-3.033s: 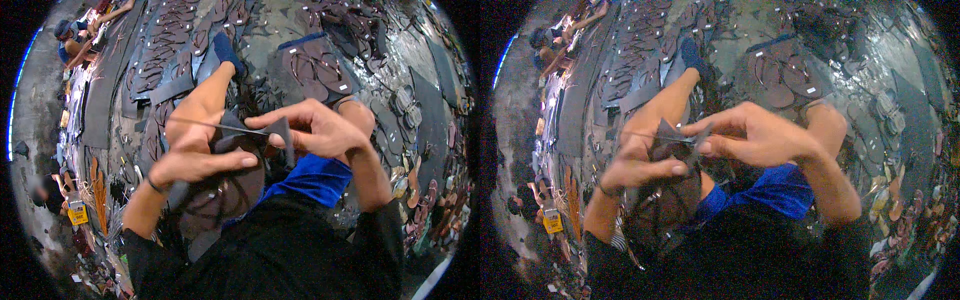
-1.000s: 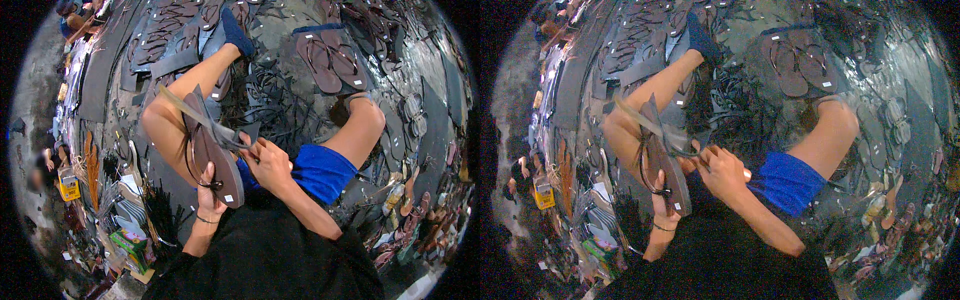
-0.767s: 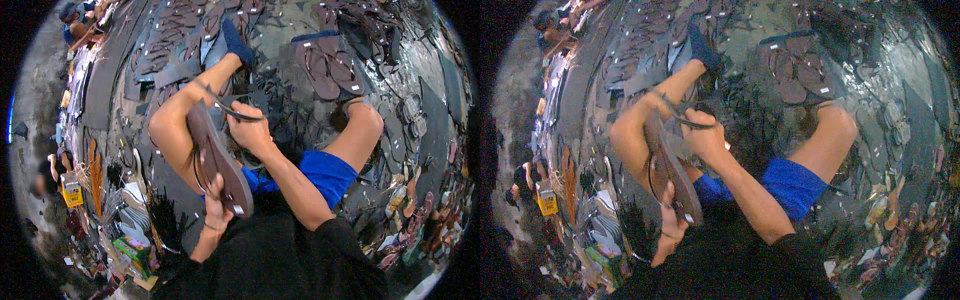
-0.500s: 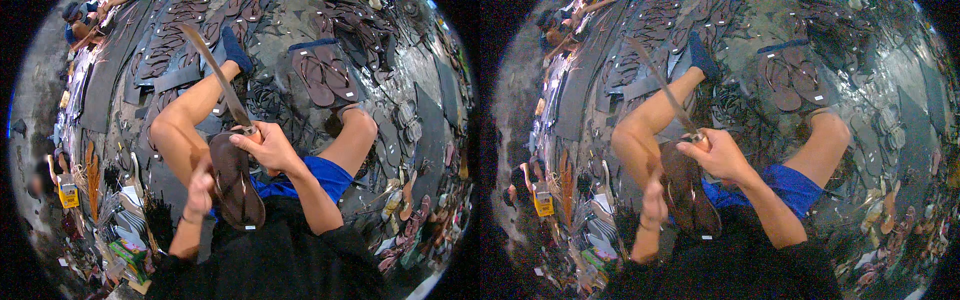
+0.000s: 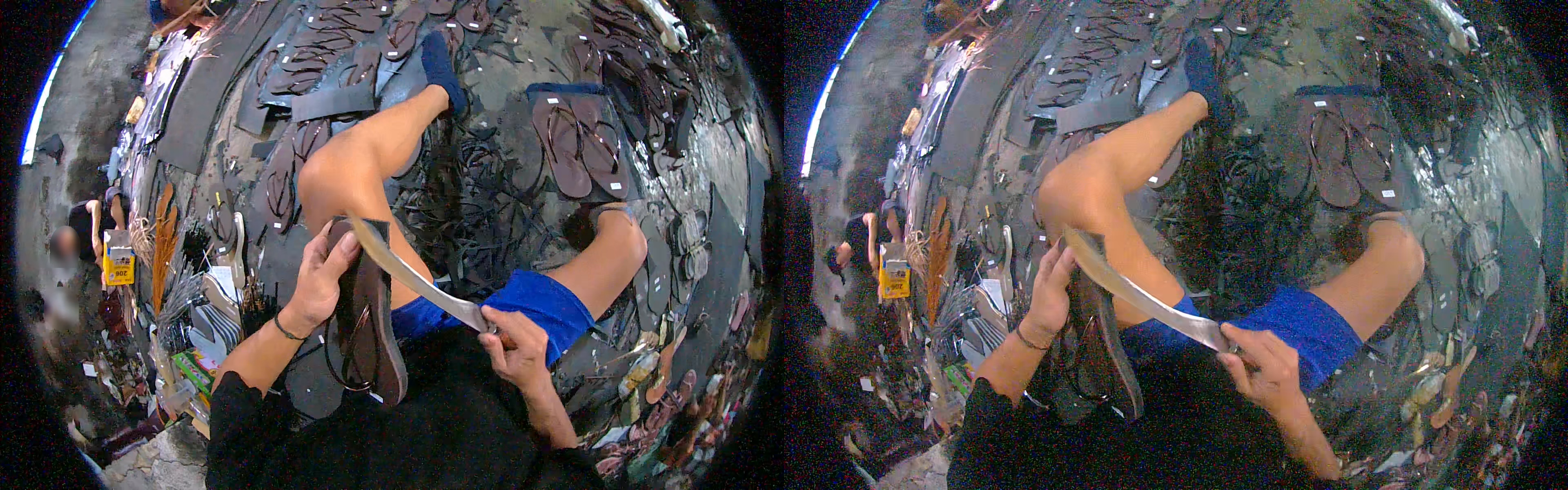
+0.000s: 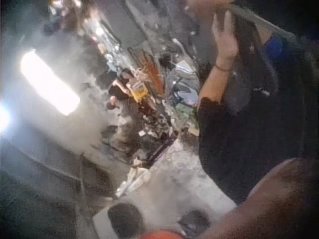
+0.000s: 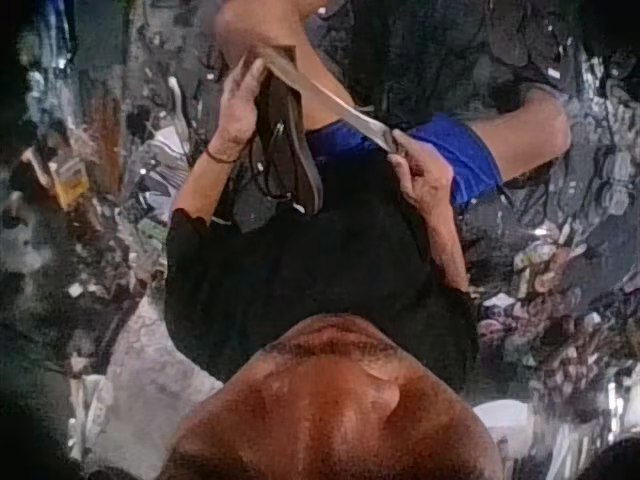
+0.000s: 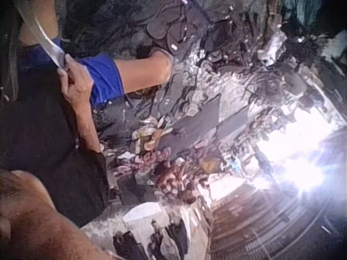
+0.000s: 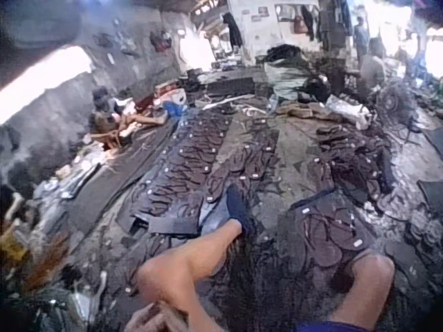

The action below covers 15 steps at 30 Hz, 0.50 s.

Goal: The person sits on the floor and uses a knife to trim the edges of brown sandals. They repeatedly pick up sandals, cut along the edges, and place them back down.

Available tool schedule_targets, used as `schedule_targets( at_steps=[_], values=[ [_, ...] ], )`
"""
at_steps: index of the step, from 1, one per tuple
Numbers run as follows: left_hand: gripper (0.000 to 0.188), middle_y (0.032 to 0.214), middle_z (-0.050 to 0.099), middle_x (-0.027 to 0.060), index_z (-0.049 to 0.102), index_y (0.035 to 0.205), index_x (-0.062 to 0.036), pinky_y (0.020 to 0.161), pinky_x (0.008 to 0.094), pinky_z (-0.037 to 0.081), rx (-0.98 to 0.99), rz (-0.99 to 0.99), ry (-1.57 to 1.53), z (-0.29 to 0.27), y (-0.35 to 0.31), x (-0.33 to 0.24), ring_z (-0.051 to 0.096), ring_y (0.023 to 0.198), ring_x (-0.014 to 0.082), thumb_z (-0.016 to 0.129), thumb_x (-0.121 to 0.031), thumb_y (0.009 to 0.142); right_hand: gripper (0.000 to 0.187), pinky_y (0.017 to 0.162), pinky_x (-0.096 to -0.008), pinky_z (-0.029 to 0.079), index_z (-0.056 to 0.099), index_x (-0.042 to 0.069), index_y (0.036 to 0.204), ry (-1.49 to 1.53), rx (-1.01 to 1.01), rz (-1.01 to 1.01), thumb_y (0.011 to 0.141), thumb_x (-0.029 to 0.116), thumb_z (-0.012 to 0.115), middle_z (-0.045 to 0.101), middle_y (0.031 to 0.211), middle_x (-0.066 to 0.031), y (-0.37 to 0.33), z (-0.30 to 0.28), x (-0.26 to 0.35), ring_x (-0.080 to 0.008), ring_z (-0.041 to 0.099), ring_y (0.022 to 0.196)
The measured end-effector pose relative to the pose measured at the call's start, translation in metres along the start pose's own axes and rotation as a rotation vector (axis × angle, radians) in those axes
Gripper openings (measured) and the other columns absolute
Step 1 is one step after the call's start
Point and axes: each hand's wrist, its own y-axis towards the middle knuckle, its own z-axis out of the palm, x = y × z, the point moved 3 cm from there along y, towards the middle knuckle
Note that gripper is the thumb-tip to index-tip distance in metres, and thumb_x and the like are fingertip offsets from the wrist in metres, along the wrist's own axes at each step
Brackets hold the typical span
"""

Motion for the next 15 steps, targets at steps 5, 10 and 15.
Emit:
schedule_targets(
  at_steps=[5,10,15],
  values=[
    [0.025,0.102,0.060,0.0015,0.054,0.111,-0.0025,0.086,0.0260,0.043,0.183,-0.012,-0.016,0.006,0.005,0.004,0.055,0.096,0.0093,0.060,-0.017,0.092,0.031,0.060,-0.0345,0.053,0.068,0.007,0.106,-0.134,0.114,0.046,0.079,0.021,0.073,0.069,0.084,-0.0102,0.042,-0.041,0.030,-0.0250,0.063,0.064],
    [0.042,0.098,0.060,0.0011,0.051,0.113,-0.0037,0.082,0.0272,0.043,0.354,-0.086,0.078,0.026,0.010,0.004,0.054,0.090,0.0101,0.070,-0.027,0.083,0.030,0.059,-0.0373,0.052,0.067,0.005,0.105,-0.088,0.297,0.070,0.082,0.023,0.070,0.067,0.076,-0.0138,0.085,-0.067,0.060,-0.0283,0.064,0.064],
    [0.021,0.096,0.057,0.0012,0.058,0.101,-0.0027,0.080,0.0255,0.042,0.412,-0.053,0.101,0.033,0.009,0.004,0.052,0.088,0.0083,0.066,-0.016,0.087,0.024,0.057,-0.0423,0.051,0.067,0.008,0.101,-0.055,0.397,0.090,0.087,0.028,0.062,0.065,0.072,-0.0150,0.119,-0.064,0.074,-0.0365,0.063,0.065]
  ],
)
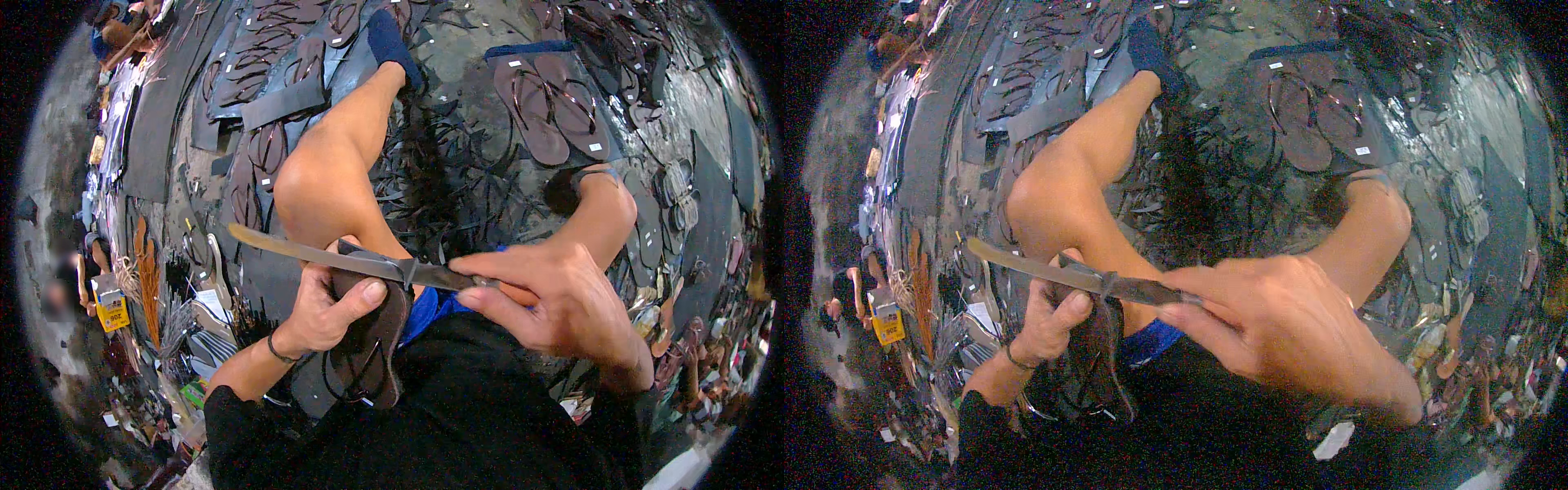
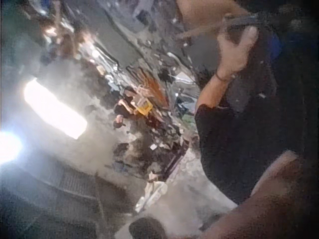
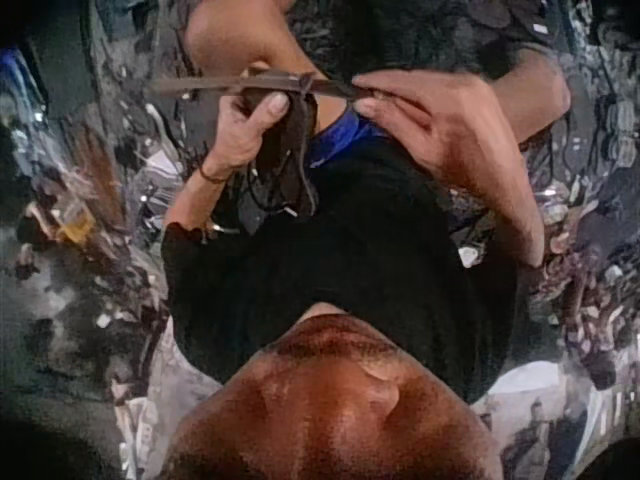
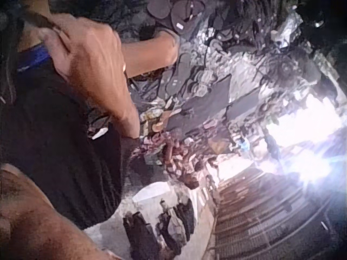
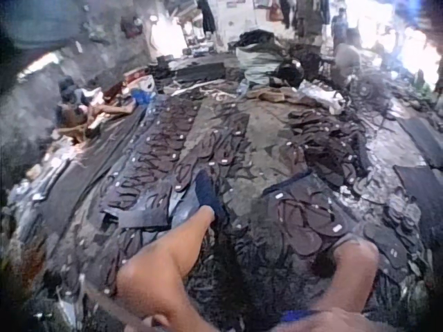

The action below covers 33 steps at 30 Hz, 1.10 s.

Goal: The person sits on the floor and uses a knife to trim the edges of brown sandals. They repeatedly pick up sandals, cut along the edges, and place them back down.

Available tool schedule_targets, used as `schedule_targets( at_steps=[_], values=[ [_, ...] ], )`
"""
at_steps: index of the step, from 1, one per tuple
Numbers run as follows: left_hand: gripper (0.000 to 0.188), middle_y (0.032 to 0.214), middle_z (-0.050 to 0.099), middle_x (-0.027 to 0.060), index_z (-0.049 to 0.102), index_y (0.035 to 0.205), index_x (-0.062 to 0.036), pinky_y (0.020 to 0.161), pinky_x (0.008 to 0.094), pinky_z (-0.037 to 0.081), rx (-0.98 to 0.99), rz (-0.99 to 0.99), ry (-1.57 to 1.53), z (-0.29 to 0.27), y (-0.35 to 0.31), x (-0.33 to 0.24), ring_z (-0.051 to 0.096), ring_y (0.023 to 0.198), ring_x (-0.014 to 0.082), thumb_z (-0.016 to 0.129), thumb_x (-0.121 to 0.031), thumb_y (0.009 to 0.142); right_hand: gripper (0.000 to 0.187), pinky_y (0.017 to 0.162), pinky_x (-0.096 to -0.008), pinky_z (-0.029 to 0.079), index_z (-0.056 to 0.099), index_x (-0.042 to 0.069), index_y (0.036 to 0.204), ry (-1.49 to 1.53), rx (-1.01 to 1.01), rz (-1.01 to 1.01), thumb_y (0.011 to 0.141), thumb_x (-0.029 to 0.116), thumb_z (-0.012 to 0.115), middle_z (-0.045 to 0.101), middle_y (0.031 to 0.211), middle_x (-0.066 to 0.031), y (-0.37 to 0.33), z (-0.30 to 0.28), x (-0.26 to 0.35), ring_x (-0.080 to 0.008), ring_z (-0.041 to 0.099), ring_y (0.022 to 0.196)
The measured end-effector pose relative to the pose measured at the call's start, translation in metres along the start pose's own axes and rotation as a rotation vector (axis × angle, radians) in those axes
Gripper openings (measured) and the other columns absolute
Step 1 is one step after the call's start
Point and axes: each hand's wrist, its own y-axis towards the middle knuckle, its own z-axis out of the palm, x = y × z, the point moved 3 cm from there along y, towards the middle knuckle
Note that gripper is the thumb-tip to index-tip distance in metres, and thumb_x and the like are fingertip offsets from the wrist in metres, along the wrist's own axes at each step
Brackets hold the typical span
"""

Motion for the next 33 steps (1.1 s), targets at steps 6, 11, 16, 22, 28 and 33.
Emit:
schedule_targets(
  at_steps=[6,11,16,22,28,33],
  values=[
    [0.036,0.106,0.058,0.0037,0.056,0.113,-0.0009,0.088,0.0273,0.042,-0.003,-0.052,-0.086,0.012,0.001,-0.008,0.054,0.098,0.0128,0.068,-0.018,0.085,0.028,0.061,-0.0440,0.051,0.068,0.008,0.100,-0.077,0.082,-0.121,0.089,0.032,0.058,0.066,0.076,-0.0171,0.034,0.007,0.007,-0.0364,0.064,0.069],
    [0.055,0.112,0.057,0.0086,0.051,0.122,0.0020,0.089,0.0330,0.045,-0.080,0.163,-0.097,0.015,-0.008,-0.035,0.058,0.099,0.0196,0.072,-0.025,0.078,0.029,0.064,-0.0347,0.054,0.065,0.005,0.111,0.313,-0.223,-0.078,0.092,0.026,0.058,0.070,0.090,-0.0136,0.038,0.010,-0.019,-0.0241,0.068,0.071],
    [0.041,0.119,0.058,0.0091,0.051,0.125,-0.0017,0.092,0.0362,0.050,-0.495,0.340,-0.744,0.010,0.025,-0.027,0.058,0.107,0.0235,0.061,-0.015,0.088,0.032,0.062,-0.0222,0.050,0.058,-0.001,0.120,0.522,-0.715,0.214,0.095,0.019,0.054,0.070,0.095,-0.0099,-0.040,-0.005,-0.072,-0.0080,0.060,0.069],
    [0.029,0.109,0.064,0.0049,0.058,0.113,-0.0051,0.088,0.0312,0.055,-0.238,0.128,-1.004,0.083,0.057,0.008,0.064,0.097,0.0171,0.066,-0.012,0.086,0.027,0.067,-0.0258,0.050,0.064,-0.002,0.108,0.291,-0.857,0.141,0.085,0.011,0.067,0.069,0.092,-0.0133,-0.093,0.067,-0.083,-0.0125,0.061,0.072],
    [0.022,0.105,0.068,0.0040,0.064,0.106,-0.0087,0.080,0.0311,0.057,-0.373,0.093,-1.072,0.084,0.057,0.012,0.067,0.092,0.0168,0.064,-0.021,0.089,0.029,0.061,-0.0294,0.051,0.066,0.001,0.107,0.082,-0.726,0.131,0.080,0.012,0.071,0.068,0.090,-0.0149,-0.119,0.097,-0.077,-0.0223,0.064,0.067],
    [0.024,0.105,0.068,0.0046,0.063,0.110,-0.0098,0.081,0.0323,0.057,-0.379,0.051,-0.987,0.082,0.046,0.022,0.067,0.093,0.0178,0.061,-0.024,0.090,0.030,0.061,-0.0305,0.053,0.067,0.002,0.106,0.005,-0.704,0.129,0.078,0.013,0.073,0.069,0.090,-0.0137,-0.123,0.095,-0.079,-0.0223,0.065,0.066]
  ],
)
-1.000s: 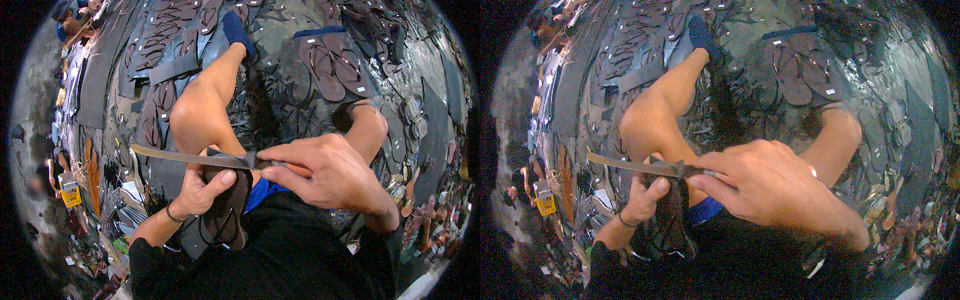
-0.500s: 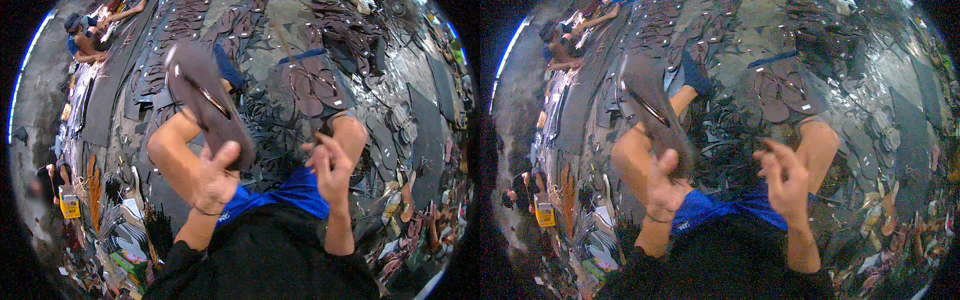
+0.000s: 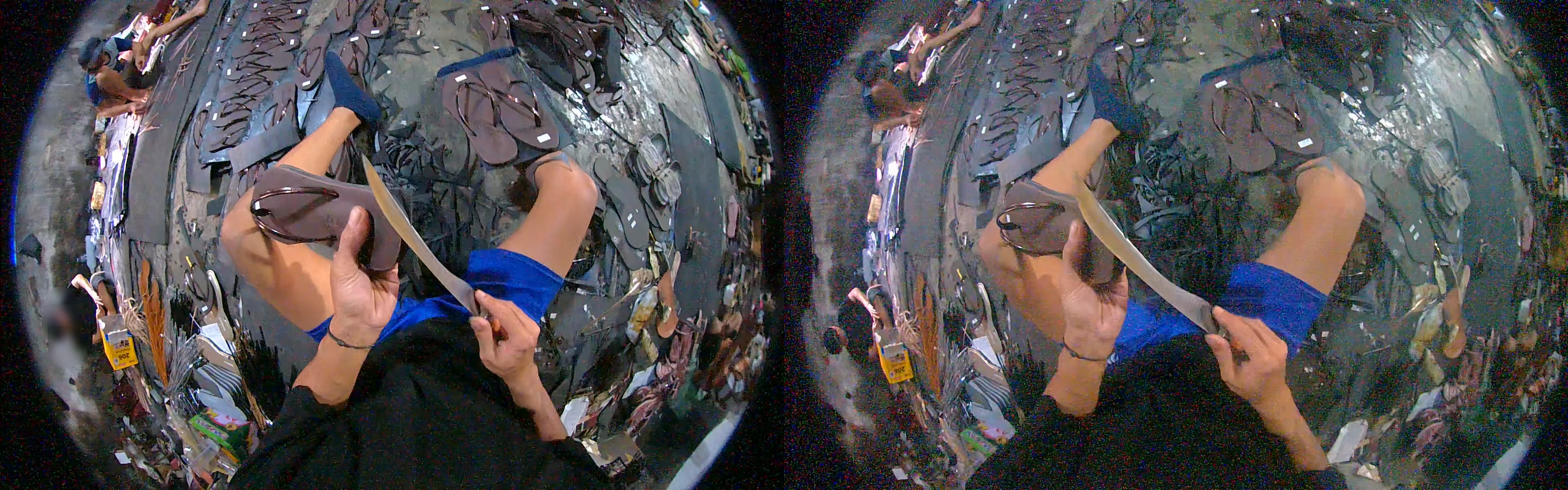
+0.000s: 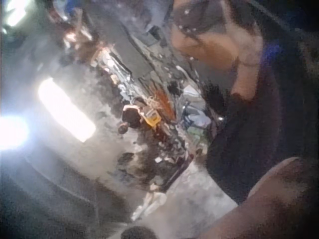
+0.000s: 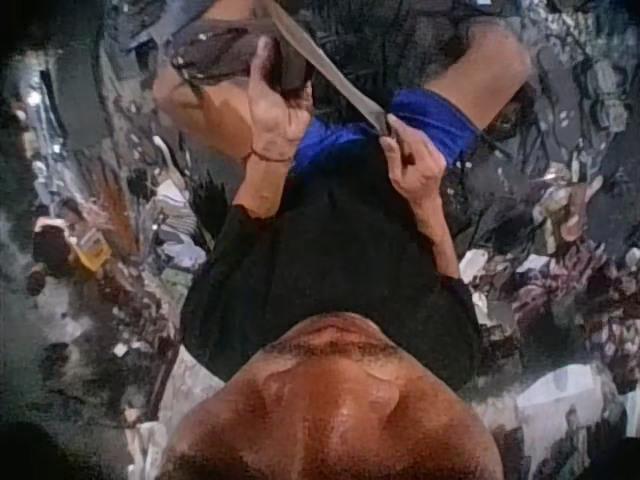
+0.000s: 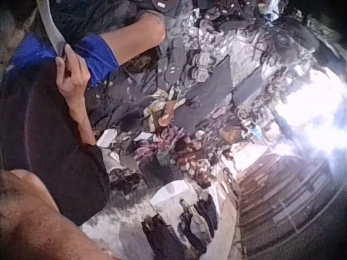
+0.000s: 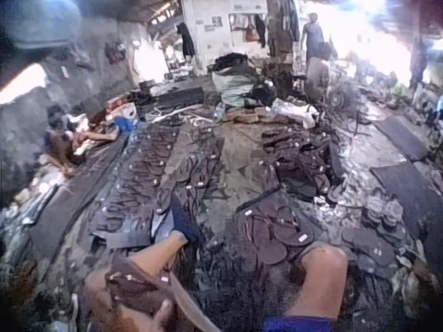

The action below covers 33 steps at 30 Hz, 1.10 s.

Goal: The person sits on the floor and uses a knife to trim the edges of brown sandals. They repeatedly pick up sandals, cut along the edges, and place them back down.

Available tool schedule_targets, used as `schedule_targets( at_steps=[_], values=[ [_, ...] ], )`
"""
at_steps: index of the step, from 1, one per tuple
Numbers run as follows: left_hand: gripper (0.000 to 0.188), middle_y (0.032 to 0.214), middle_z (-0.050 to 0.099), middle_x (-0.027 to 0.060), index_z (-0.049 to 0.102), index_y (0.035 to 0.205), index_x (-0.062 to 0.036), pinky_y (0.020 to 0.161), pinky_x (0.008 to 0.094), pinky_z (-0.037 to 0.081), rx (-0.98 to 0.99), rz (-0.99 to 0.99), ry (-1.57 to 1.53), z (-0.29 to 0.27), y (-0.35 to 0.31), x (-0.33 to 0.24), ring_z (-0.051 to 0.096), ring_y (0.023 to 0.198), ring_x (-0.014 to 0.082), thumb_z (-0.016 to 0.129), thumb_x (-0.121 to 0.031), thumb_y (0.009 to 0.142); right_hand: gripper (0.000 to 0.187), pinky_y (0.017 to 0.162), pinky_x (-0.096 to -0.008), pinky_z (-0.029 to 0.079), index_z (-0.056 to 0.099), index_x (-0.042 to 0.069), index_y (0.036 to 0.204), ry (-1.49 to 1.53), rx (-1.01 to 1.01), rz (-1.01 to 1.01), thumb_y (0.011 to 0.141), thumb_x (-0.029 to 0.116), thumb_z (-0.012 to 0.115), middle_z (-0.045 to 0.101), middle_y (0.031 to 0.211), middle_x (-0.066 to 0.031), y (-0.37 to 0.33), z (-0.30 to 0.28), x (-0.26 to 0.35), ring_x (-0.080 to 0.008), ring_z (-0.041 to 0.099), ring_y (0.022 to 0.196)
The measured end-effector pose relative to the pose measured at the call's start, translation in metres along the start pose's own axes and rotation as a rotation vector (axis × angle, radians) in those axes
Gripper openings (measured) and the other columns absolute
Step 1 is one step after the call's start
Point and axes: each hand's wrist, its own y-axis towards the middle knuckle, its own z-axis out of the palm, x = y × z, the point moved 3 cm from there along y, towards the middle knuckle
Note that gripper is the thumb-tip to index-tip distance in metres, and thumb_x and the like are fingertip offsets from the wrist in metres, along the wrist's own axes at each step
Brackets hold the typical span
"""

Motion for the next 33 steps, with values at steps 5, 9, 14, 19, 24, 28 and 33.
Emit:
schedule_targets(
  at_steps=[5,9,14,19,24,28,33],
  values=[
    [0.027,0.102,0.068,0.0063,0.061,0.110,-0.0067,0.078,0.0342,0.058,-0.009,-0.047,0.054,-0.045,-0.013,-0.003,0.067,0.088,0.0210,0.059,-0.025,0.090,0.030,0.059,-0.0309,0.053,0.068,0.006,0.106,-0.043,0.049,-0.007,0.079,0.016,0.074,0.069,0.088,-0.0110,0.006,-0.006,0.020,-0.0209,0.065,0.066],
    [0.028,0.100,0.066,0.0067,0.059,0.109,-0.0040,0.077,0.0321,0.055,-0.124,0.016,0.309,-0.075,-0.038,0.012,0.065,0.087,0.0188,0.059,-0.022,0.088,0.028,0.055,-0.0307,0.052,0.068,0.006,0.106,-0.011,0.222,0.073,0.082,0.021,0.072,0.067,0.080,-0.0107,0.016,0.005,0.032,-0.0189,0.064,0.062],
    [0.038,0.100,0.063,0.0086,0.052,0.115,-0.0016,0.089,0.0365,0.051,0.069,0.004,0.431,-0.096,-0.045,0.000,0.063,0.094,0.0209,0.065,-0.011,0.081,0.027,0.052,-0.0333,0.050,0.066,0.005,0.107,0.150,0.333,0.112,0.086,0.023,0.067,0.064,0.072,-0.0118,0.028,0.033,0.037,-0.0231,0.062,0.056],
    [0.043,0.101,0.064,0.0066,0.055,0.113,-0.0016,0.086,0.0329,0.050,0.013,0.067,0.525,-0.097,-0.056,0.000,0.063,0.092,0.0191,0.071,-0.022,0.078,0.027,0.052,-0.0330,0.048,0.065,0.005,0.108,0.334,0.364,0.177,0.088,0.023,0.065,0.063,0.070,-0.0125,0.049,0.062,0.038,-0.0182,0.060,0.056],
    [0.036,0.105,0.063,0.0056,0.056,0.114,0.0016,0.087,0.0296,0.048,0.041,-0.023,0.860,-0.087,-0.031,0.007,0.060,0.094,0.0154,0.064,-0.024,0.090,0.026,0.048,-0.0270,0.042,0.063,0.003,0.094,0.612,0.536,0.424,0.089,0.028,0.067,0.055,0.062,0.0009,0.066,0.067,0.011,-0.0058,0.049,0.055],
    [0.049,0.128,0.049,0.0099,0.044,0.133,-0.0035,0.093,0.0379,0.043,0.358,-0.133,0.362,-0.051,0.059,0.028,0.046,0.117,0.0188,0.054,-0.035,0.095,0.027,0.048,-0.0254,0.043,0.061,0.003,0.100,0.868,0.113,0.615,0.088,0.027,0.068,0.058,0.072,0.0001,0.115,0.033,-0.013,-0.0068,0.051,0.057],
    [0.074,0.131,0.046,0.0169,0.041,0.135,-0.0006,0.094,0.0470,0.044,0.202,-0.236,0.786,0.017,0.173,0.113,0.045,0.119,0.0297,0.066,-0.047,0.083,0.037,0.049,-0.0271,0.045,0.050,0.003,0.115,1.107,-0.312,0.344,0.093,0.032,0.058,0.060,0.085,-0.0064,0.153,-0.025,-0.009,-0.0106,0.051,0.057]
  ],
)
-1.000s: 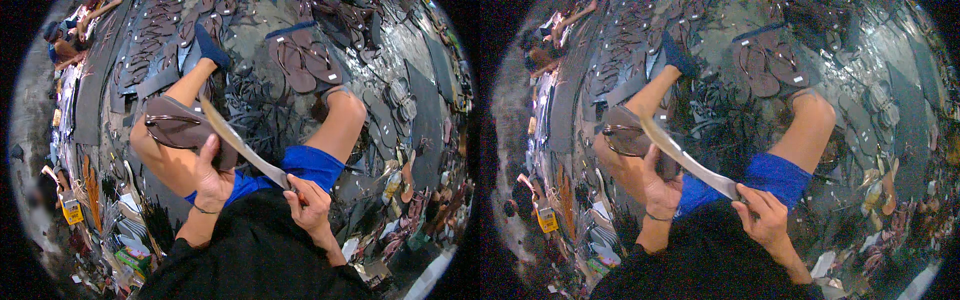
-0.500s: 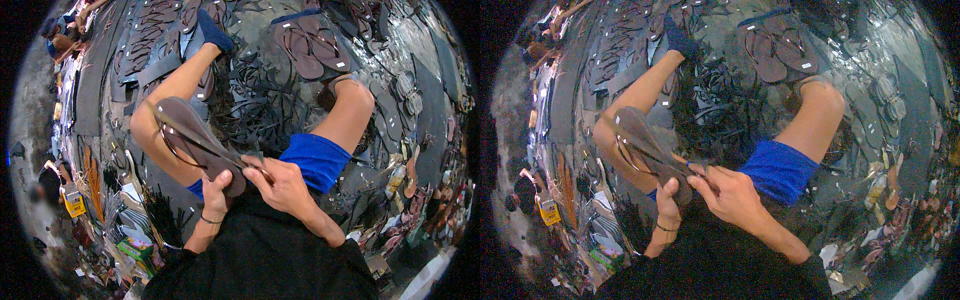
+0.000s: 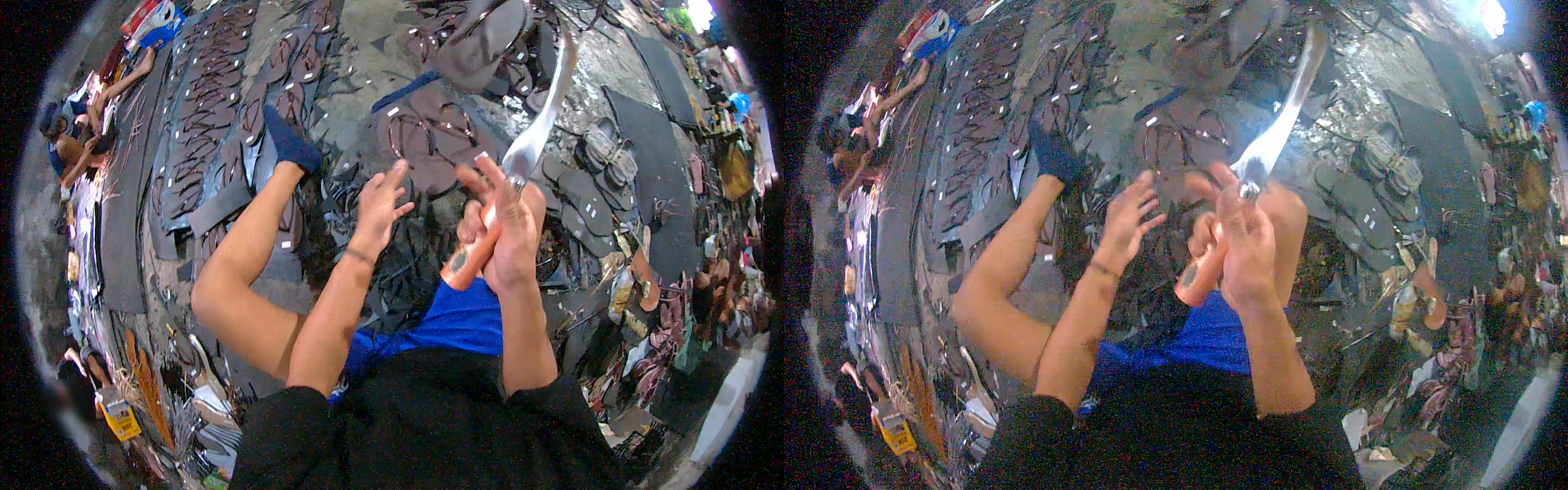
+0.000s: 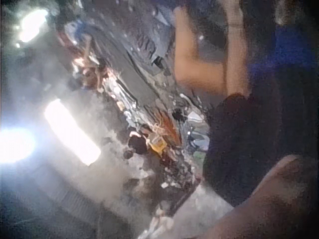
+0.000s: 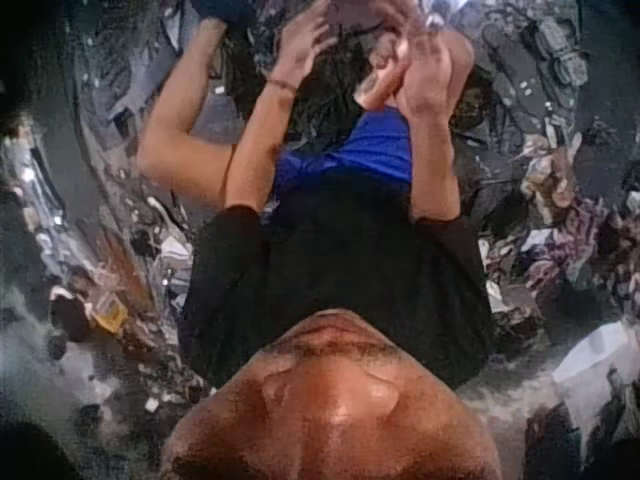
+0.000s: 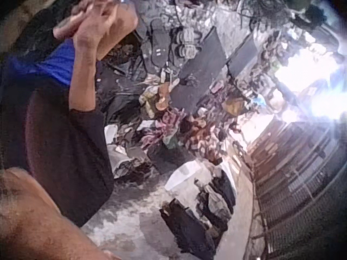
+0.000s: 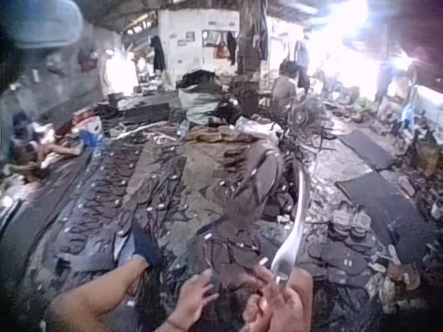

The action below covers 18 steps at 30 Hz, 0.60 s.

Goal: The person sits on the floor and uses a knife to trim the edges of brown sandals. They repeatedly pick up sandals, cut along the edges, and place them back down.

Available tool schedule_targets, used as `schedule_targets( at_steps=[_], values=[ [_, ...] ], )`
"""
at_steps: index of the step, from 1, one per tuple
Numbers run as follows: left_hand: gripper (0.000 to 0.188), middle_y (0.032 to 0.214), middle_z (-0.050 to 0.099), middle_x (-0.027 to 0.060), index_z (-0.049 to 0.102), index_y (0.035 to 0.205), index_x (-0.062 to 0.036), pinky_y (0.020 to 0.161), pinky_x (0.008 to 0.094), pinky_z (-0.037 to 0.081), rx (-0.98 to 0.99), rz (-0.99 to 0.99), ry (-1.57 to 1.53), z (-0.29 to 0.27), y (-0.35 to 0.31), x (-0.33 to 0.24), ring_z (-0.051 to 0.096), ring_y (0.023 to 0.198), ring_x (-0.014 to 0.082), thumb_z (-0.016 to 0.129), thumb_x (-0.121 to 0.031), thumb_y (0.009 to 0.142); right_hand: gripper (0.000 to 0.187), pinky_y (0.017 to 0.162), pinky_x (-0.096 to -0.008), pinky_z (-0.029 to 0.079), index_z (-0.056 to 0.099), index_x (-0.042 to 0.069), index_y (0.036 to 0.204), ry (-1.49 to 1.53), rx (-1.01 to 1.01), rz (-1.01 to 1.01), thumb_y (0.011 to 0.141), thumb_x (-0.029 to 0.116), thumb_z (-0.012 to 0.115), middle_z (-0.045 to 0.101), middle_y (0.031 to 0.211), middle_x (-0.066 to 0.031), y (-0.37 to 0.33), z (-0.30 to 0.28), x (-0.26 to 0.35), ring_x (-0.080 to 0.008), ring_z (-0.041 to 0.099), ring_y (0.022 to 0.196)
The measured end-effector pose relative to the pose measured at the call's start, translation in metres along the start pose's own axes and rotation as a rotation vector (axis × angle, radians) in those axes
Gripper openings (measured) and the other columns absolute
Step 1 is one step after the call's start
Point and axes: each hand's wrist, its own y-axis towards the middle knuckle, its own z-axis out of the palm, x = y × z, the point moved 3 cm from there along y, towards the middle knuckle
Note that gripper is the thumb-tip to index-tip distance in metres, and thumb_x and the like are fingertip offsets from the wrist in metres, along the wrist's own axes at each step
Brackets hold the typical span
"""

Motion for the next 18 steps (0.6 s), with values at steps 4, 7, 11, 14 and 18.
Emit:
schedule_targets(
  at_steps=[4,7,11,14,18],
  values=[
    [0.092,0.134,0.044,0.0217,0.041,0.132,0.0088,0.094,0.0499,0.041,-0.194,-0.223,0.328,0.054,0.054,-0.001,0.044,0.122,0.0326,0.078,-0.049,0.070,0.028,0.049,-0.0248,0.048,0.044,0.004,0.117,-0.331,-0.103,0.115,0.095,0.017,0.055,0.061,0.089,-0.0061,-0.014,-0.047,-0.023,-0.0092,0.056,0.061],
    [0.073,0.113,0.059,0.0195,0.054,0.117,0.0109,0.083,0.0362,0.048,-0.274,-0.112,0.235,0.058,0.067,0.017,0.059,0.099,0.0258,0.080,-0.039,0.070,0.030,0.049,-0.0249,0.049,0.042,0.003,0.120,-0.333,-0.120,0.106,0.095,0.017,0.054,0.062,0.091,-0.0072,-0.034,-0.061,-0.047,-0.0105,0.058,0.064],
    [0.054,0.108,0.064,0.0147,0.060,0.109,0.0086,0.085,0.0345,0.047,-0.128,-0.049,0.155,0.031,0.073,-0.015,0.061,0.097,0.0248,0.074,-0.032,0.076,0.036,0.055,-0.0344,0.051,0.041,0.001,0.125,-0.780,-0.088,0.188,0.096,0.021,0.051,0.063,0.081,-0.0133,-0.059,-0.068,-0.058,-0.0206,0.063,0.066],
    [0.038,0.100,0.069,0.0095,0.063,0.108,0.0023,0.081,0.0339,0.052,0.020,-0.161,0.192,0.011,0.088,-0.043,0.067,0.088,0.0206,0.064,-0.030,0.087,0.037,0.061,-0.0455,0.050,0.041,0.001,0.123,-1.002,0.011,0.041,0.096,0.024,0.051,0.062,0.077,-0.0210,-0.063,-0.065,-0.069,-0.0364,0.064,0.070],
    [0.034,0.095,0.070,0.0088,0.066,0.103,0.0011,0.073,0.0320,0.054,0.093,-0.171,0.260,0.010,0.086,-0.054,0.068,0.081,0.0199,0.062,-0.030,0.089,0.029,0.067,-0.0547,0.048,0.041,0.002,0.110,-1.140,0.006,0.090,0.095,0.025,0.050,0.063,0.082,-0.0264,-0.048,-0.055,-0.073,-0.0469,0.061,0.077]
  ],
)
